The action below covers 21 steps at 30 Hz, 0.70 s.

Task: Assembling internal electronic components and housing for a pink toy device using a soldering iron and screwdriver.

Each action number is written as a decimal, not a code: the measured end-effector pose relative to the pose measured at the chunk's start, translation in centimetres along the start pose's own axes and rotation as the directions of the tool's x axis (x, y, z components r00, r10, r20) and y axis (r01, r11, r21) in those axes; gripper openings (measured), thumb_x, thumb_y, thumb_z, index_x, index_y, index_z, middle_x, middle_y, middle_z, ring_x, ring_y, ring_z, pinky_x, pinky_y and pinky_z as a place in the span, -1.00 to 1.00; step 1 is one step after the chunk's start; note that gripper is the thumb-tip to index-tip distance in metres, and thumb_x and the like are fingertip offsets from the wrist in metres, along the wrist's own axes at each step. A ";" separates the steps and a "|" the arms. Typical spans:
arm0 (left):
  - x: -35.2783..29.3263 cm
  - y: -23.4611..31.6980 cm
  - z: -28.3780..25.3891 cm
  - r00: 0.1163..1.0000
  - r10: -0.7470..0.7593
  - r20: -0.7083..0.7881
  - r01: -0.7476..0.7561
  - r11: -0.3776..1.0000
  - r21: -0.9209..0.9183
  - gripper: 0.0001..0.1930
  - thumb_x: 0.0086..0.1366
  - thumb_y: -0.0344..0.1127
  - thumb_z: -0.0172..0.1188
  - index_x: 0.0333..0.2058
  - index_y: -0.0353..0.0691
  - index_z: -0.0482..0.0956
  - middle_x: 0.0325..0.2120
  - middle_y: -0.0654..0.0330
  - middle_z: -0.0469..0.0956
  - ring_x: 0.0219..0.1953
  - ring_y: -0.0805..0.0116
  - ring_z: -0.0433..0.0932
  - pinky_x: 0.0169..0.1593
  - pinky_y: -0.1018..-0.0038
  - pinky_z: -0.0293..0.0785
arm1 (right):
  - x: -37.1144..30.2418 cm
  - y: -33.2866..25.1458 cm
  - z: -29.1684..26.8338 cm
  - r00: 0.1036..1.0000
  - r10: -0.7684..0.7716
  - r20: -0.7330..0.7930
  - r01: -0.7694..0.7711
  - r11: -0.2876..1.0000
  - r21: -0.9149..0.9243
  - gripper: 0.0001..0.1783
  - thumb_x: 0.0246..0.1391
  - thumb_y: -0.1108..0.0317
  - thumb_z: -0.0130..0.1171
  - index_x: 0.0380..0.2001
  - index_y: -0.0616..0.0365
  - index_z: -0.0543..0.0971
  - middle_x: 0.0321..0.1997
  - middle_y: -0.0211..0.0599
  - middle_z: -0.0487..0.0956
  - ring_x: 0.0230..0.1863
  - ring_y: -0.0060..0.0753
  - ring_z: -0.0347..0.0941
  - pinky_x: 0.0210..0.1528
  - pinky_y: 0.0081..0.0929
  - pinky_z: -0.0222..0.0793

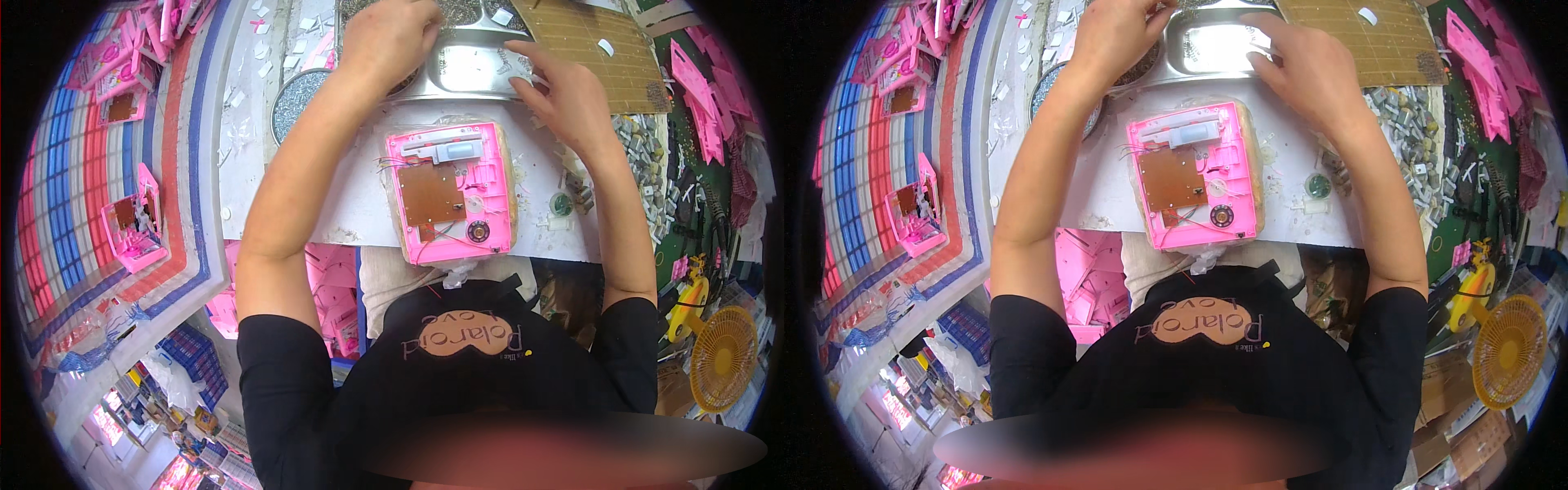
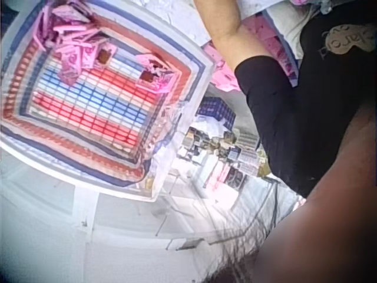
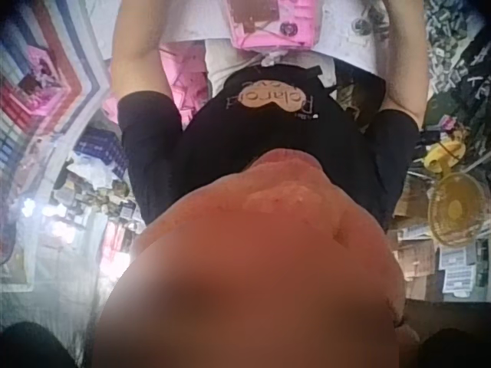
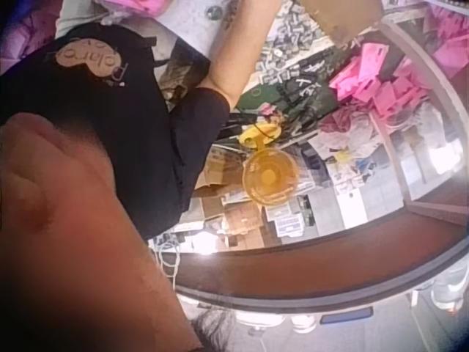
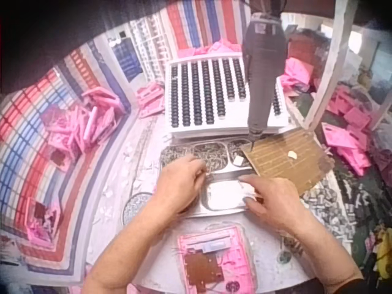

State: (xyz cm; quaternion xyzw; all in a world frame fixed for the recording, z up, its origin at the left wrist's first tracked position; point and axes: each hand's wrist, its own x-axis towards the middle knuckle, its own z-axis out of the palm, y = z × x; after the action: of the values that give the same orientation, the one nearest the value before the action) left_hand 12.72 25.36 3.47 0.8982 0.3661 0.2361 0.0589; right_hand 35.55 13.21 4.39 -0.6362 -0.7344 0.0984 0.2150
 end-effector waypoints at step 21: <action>1.0 1.4 1.7 0.878 0.329 0.347 -0.441 0.838 0.321 -0.79 0.20 -0.27 0.15 -0.45 -0.16 0.75 -0.22 0.14 0.61 0.01 0.19 0.50 0.09 0.20 0.36 | -2.1 0.0 -0.3 0.993 -0.116 -0.024 0.118 0.976 0.185 -0.73 0.18 0.26 0.33 -0.10 0.14 0.69 -0.53 -0.17 0.58 -0.56 -0.38 0.50 -0.45 -0.39 0.37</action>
State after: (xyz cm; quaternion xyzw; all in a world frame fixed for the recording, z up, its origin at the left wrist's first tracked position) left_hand 14.97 25.16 2.74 0.9711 0.2034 0.0367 -0.1197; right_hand 35.86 11.10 4.25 -0.5697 -0.7567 0.1498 0.2836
